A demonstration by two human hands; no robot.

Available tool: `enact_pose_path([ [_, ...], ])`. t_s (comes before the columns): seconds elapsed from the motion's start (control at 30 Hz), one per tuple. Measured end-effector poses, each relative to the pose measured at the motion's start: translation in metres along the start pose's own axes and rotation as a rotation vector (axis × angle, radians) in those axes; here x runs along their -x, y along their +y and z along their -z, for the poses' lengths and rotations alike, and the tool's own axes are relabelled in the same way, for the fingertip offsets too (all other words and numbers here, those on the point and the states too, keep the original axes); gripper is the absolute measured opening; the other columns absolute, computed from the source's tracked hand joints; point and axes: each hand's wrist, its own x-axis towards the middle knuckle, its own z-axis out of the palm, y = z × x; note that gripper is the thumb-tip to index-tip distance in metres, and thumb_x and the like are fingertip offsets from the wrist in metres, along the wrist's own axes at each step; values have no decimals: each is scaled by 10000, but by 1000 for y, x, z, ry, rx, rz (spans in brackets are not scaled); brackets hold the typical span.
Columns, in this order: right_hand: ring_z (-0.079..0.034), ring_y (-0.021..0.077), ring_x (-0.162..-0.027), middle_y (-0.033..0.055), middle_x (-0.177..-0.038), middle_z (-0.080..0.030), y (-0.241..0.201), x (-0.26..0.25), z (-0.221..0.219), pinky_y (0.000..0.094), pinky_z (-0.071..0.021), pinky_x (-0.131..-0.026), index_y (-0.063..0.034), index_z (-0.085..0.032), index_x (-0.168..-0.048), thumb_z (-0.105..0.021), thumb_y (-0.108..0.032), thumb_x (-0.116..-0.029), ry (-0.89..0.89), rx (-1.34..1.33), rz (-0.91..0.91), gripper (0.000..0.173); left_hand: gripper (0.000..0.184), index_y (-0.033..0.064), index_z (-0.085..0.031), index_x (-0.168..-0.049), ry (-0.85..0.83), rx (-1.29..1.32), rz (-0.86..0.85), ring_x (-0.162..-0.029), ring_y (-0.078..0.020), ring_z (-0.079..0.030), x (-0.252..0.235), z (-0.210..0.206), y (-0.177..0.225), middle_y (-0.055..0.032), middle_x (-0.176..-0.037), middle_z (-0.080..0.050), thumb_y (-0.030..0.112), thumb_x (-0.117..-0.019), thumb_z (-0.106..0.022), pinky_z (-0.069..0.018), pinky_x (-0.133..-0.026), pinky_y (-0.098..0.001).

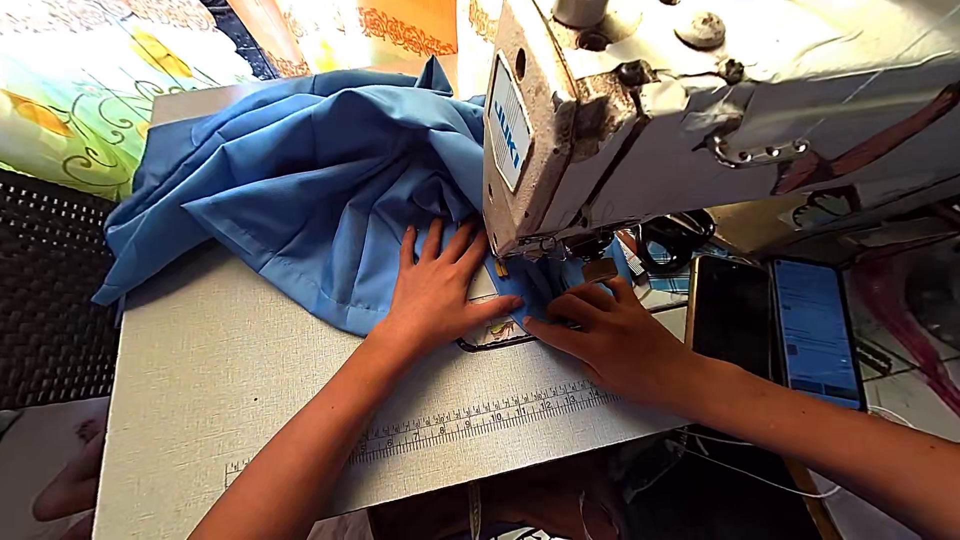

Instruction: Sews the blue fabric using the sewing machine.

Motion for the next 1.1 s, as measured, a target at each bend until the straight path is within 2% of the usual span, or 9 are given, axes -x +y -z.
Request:
enact_pose_path([
  [0.17,-645,312,-1062,78,-1019,-692,-3,-1,1,601,-399,-1037,-186,-750,-1221,-553,25,-844,-4,5,-12,474,910,179,-533,-1504,13,-12,-19,-1511,-413,-307,-1,-1,-3,-68,-1603,-440,826,-870,-437,-96,-1182,-719],
  [0.57,-653,299,-1032,71,-989,-692,-8,-6,-2,585,-411,-1031,-175,-745,-1224,-556,14,-856,-1,40,-24,455,923,170,-571,-1473,-13,-1,-46,-1487,-407,-357,-12,3,-9,-78,-1587,-463,843,-855,-441,-108,-1178,-715],
  [0.67,-651,289,-1020,69,-980,-691,-9,-8,-3,563,-416,-1016,-168,-743,-1228,-541,6,-881,5,54,-22,437,933,189,-554,-1486,-19,-4,-53,-1493,-411,-345,-14,3,-13,-73,-1589,-460,859,-850,-426,-112,-1174,-722],
  [0.9,-656,295,-989,81,-964,-685,-16,-15,-5,540,-455,-952,-130,-739,-1217,-572,-4,-874,1,72,-23,402,938,178,-558,-1480,-62,16,-83,-1489,-431,-341,-23,10,-20,-100,-1568,-483,851,-831,-480,-125,-1165,-737],
  [1.0,-651,290,-983,78,-964,-681,-19,-19,-8,537,-449,-957,-122,-739,-1208,-566,-15,-892,16,103,-24,375,932,184,-563,-1472,-89,21,-97,-1488,-435,-337,-27,14,-22,-103,-1567,-481,850,-825,-496,-128,-1165,-733],
  [1.1,-660,290,-969,87,-974,-681,-24,-23,-10,536,-470,-940,-105,-733,-1203,-595,-2,-875,19,118,-45,371,945,182,-560,-1476,-113,17,-105,-1489,-429,-338,-32,17,-25,-106,-1573,-473,855,-816,-503,-124,-1171,-723],
])
